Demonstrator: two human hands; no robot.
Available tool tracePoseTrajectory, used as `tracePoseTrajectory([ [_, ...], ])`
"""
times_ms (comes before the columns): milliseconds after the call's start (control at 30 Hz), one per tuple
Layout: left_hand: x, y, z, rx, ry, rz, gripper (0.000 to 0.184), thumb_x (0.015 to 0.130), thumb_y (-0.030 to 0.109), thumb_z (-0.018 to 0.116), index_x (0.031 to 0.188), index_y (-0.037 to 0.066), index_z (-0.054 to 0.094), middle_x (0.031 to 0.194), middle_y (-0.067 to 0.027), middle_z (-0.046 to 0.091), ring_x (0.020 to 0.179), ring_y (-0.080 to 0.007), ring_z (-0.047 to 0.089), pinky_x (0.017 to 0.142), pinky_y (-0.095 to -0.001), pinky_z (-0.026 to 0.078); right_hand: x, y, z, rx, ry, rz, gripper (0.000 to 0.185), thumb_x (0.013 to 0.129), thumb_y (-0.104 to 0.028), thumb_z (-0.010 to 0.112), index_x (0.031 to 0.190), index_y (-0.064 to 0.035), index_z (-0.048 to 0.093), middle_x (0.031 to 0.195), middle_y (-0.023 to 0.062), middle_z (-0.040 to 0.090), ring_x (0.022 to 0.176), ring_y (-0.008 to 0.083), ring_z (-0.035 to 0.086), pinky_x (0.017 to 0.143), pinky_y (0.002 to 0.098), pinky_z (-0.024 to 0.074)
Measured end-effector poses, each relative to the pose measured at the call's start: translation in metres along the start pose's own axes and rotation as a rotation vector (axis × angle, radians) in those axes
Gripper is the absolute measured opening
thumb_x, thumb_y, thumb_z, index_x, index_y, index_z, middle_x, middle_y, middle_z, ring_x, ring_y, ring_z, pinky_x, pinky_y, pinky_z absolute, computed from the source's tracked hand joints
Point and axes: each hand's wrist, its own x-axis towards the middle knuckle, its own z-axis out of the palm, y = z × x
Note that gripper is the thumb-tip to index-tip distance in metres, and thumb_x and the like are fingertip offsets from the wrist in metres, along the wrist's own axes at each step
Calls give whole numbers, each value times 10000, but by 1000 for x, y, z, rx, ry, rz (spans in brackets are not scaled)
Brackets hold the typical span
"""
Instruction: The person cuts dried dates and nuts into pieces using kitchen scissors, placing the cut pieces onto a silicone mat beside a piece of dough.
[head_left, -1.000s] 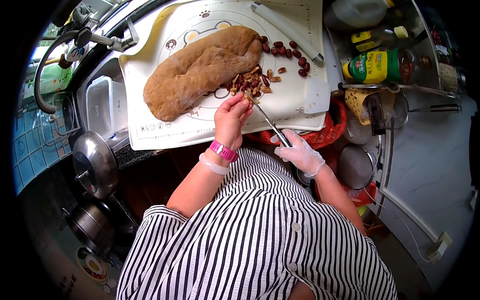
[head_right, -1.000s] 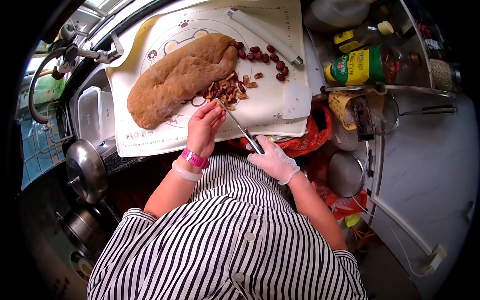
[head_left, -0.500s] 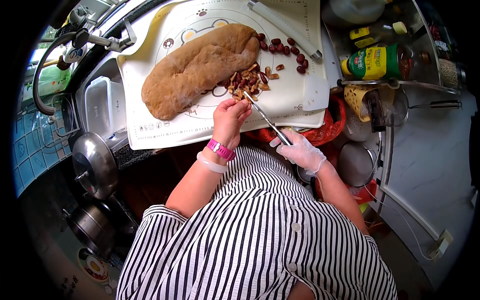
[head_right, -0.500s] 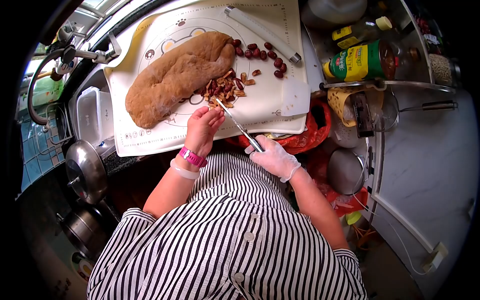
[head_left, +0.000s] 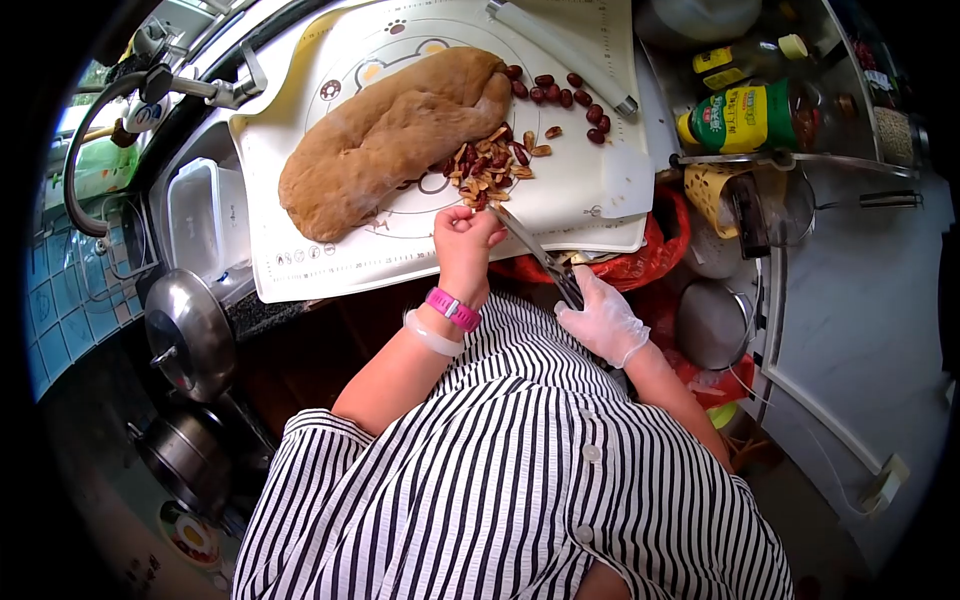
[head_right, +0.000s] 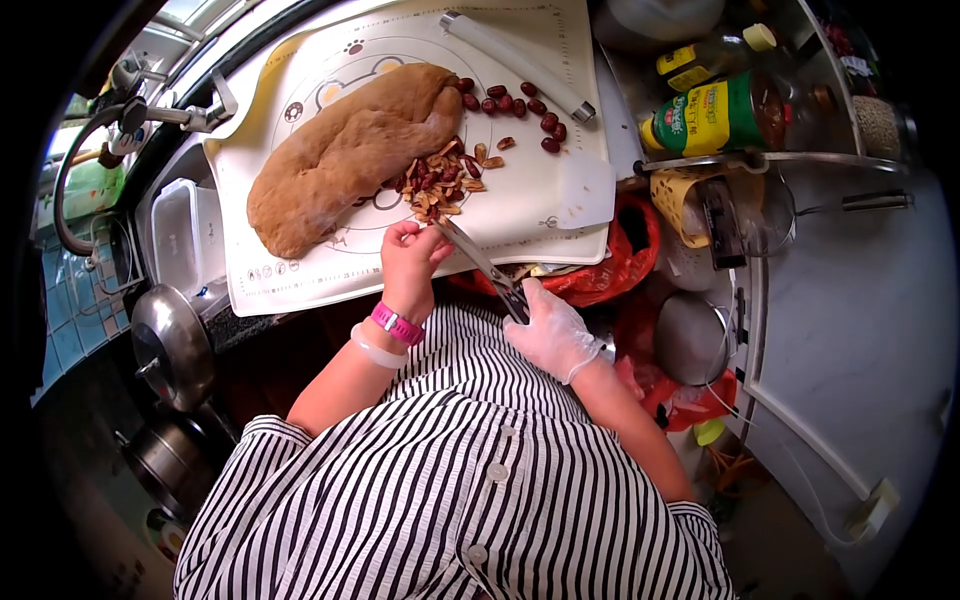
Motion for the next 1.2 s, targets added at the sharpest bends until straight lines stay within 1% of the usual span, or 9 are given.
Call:
tracePoseTrajectory([
  [133, -11, -15, 4, 31, -43, -94, 348, 827, -24, 654, 1049, 43, 395, 847, -34, 529, 769, -159, 614, 787, -321, 578, -13, 14, 2, 5, -53, 68, 508, 795, -245, 624, 1172, 39, 436, 1012, 307, 615, 983, 464, 587, 872, 493, 470],
  [300, -24, -31, 12, 107, -55, -220, 329, 840, -22, 636, 1071, 32, 408, 948, -101, 603, 833, -198, 659, 766, -279, 569, -33, 28, 4, -63, -40, 158, 463, 806, -234, 624, 1137, 33, 444, 1016, 311, 618, 996, 458, 591, 881, 496, 471],
  [700, -34, -68, 12, 152, -148, -309, 300, 843, -50, 604, 1059, 9, 404, 905, -124, 646, 790, -203, 677, 763, -287, 572, -59, 75, 6, -51, -120, 219, 434, 813, -237, 620, 1128, 15, 460, 976, 305, 625, 981, 460, 592, 867, 498, 463],
  [900, -35, -61, 13, 218, -138, -335, 166, 878, -8, 581, 1019, 15, 496, 919, -105, 642, 804, -201, 673, 723, -276, 567, -68, 73, 8, -45, -104, 237, 488, 828, -270, 610, 1180, 30, 455, 1008, 313, 620, 1006, 459, 590, 888, 493, 462],
  [967, -24, -43, 12, 216, -255, -66, 126, 900, 22, 530, 1013, 4, 583, 936, -93, 646, 764, -171, 640, 731, -276, 544, -70, 80, 14, 0, -85, 229, 515, 830, -278, 607, 1202, 41, 451, 1030, 317, 617, 1020, 455, 589, 903, 487, 461],
  [1000, -21, -30, 19, 239, -155, 95, 183, 920, 25, 491, 993, -6, 656, 877, -46, 629, 742, -122, 573, 730, -247, 494, -70, 87, 19, -34, -54, 206, 538, 830, -283, 606, 1222, 49, 447, 1060, 310, 615, 1038, 447, 588, 919, 476, 461],
  [1033, -11, -24, 15, 228, -154, 276, 213, 927, 17, 475, 1017, -5, 668, 915, -55, 606, 801, -127, 570, 752, -250, 486, -70, 88, 19, -67, -22, 184, 561, 830, -288, 605, 1241, 57, 442, 1090, 304, 614, 1055, 438, 587, 935, 464, 461],
  [1100, 8, -11, 5, 537, -132, 653, 218, 946, 28, 496, 1055, 18, 684, 1047, -71, 515, 997, -153, 534, 839, -257, 454, -66, 80, 11, -102, -47, 222, 548, 823, -285, 614, 1225, 51, 452, 1100, 287, 618, 1060, 426, 590, 936, 457, 463],
  [1200, 17, 4, 3, 976, 57, 1049, 270, 862, -19, 549, 1059, 88, 700, 1124, -138, 540, 1012, -283, 550, 895, -344, 451, -57, 70, 2, -179, -90, 277, 524, 807, -281, 634, 1192, 34, 469, 1100, 258, 627, 1057, 404, 598, 931, 447, 470],
])
